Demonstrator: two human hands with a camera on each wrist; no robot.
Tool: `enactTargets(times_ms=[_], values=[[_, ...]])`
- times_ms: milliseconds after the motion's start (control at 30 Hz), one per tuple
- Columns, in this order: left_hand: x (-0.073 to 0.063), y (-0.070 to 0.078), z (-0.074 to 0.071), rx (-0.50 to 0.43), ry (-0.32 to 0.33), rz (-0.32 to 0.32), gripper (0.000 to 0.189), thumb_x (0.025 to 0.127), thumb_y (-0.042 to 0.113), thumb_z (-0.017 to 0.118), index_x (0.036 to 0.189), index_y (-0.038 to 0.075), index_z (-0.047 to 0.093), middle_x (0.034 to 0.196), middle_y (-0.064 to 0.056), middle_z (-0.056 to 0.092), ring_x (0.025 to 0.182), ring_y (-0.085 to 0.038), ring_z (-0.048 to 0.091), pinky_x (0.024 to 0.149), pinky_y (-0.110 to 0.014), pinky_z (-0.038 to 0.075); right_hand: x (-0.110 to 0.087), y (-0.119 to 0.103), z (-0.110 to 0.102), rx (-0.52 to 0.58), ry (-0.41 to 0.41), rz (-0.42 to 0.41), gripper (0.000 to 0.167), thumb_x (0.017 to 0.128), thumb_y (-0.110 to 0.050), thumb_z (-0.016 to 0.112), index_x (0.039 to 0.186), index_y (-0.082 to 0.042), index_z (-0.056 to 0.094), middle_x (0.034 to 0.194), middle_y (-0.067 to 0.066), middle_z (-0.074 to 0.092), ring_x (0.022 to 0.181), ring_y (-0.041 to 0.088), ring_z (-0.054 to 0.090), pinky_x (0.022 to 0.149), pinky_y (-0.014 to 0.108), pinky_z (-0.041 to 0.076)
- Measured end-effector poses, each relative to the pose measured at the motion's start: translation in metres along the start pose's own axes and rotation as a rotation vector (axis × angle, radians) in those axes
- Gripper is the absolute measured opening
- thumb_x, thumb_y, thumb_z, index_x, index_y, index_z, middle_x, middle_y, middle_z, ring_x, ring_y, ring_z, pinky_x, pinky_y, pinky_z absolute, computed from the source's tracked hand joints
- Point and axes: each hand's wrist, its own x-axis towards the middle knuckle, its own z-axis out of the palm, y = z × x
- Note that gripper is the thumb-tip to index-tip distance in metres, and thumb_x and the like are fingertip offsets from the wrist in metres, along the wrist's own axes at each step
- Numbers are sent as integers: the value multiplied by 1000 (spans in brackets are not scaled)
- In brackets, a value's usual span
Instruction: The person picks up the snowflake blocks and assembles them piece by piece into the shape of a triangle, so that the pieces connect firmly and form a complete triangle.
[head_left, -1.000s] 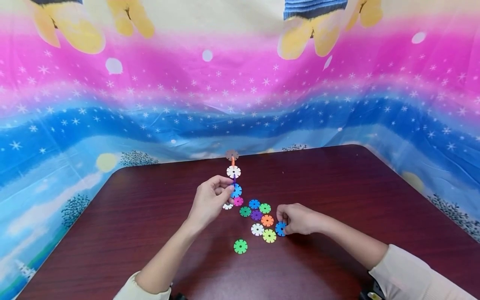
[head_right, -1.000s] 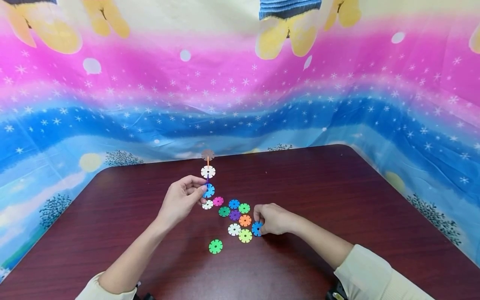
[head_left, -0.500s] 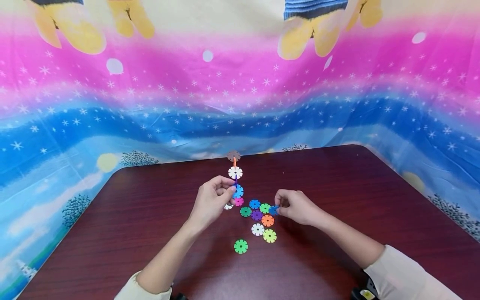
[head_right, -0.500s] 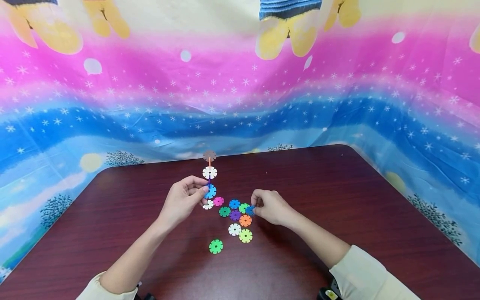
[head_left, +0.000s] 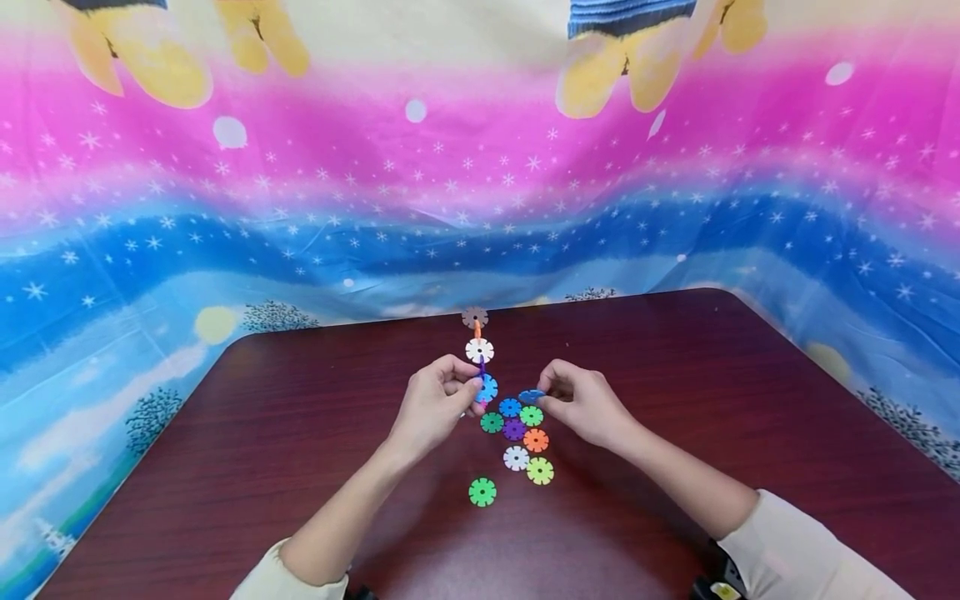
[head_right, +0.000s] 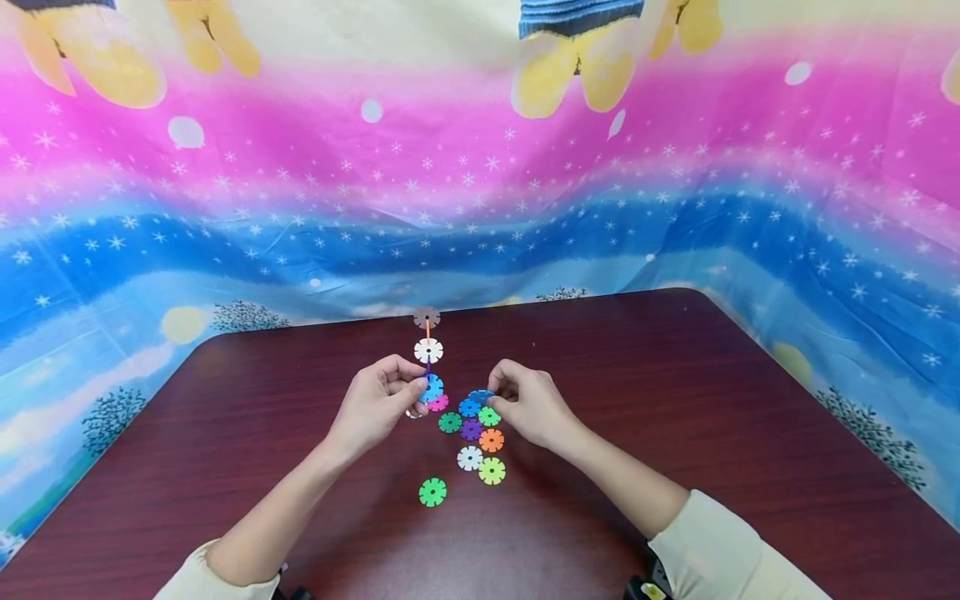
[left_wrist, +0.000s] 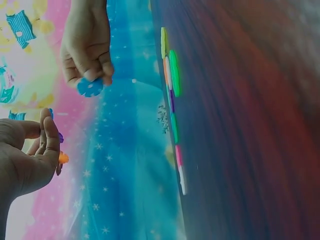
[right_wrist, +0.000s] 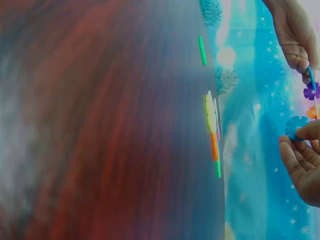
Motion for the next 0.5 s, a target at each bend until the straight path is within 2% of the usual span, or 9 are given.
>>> enactTargets(times_ms=[67, 167, 333, 500], values=[[0, 0, 2, -2, -8, 1, 12, 86, 0, 61, 98, -3, 59, 75, -18, 64, 60, -22, 62, 65, -38, 54, 0, -2, 2, 26, 10, -17, 15, 81, 3, 65, 84, -8, 55, 81, 2, 60, 71, 14, 61, 66, 30, 52], [-1, 0, 4, 1, -23, 9, 12, 87, 0, 61, 98, -3, 59, 77, -20, 63, 61, -25, 63, 66, -41, 54, -1, -6, 4, 50, 23, -36, 15, 82, 3, 65, 85, -8, 55, 83, 3, 61, 71, 15, 61, 65, 28, 52], [-1, 0, 8, -12, -40, 7, 12, 87, 1, 60, 98, -4, 58, 78, -20, 64, 61, -24, 63, 66, -43, 54, -2, -11, 6, 79, 51, -70, 14, 82, 3, 66, 86, -7, 56, 84, 6, 62, 72, 20, 62, 66, 31, 52], [-1, 1, 9, -16, -42, -7, 12, 88, 1, 60, 98, -4, 58, 76, -16, 65, 61, -23, 63, 65, -43, 53, -2, -16, 8, 66, 74, -110, 15, 81, 3, 67, 86, -7, 56, 83, 3, 61, 71, 15, 59, 63, 29, 52]])
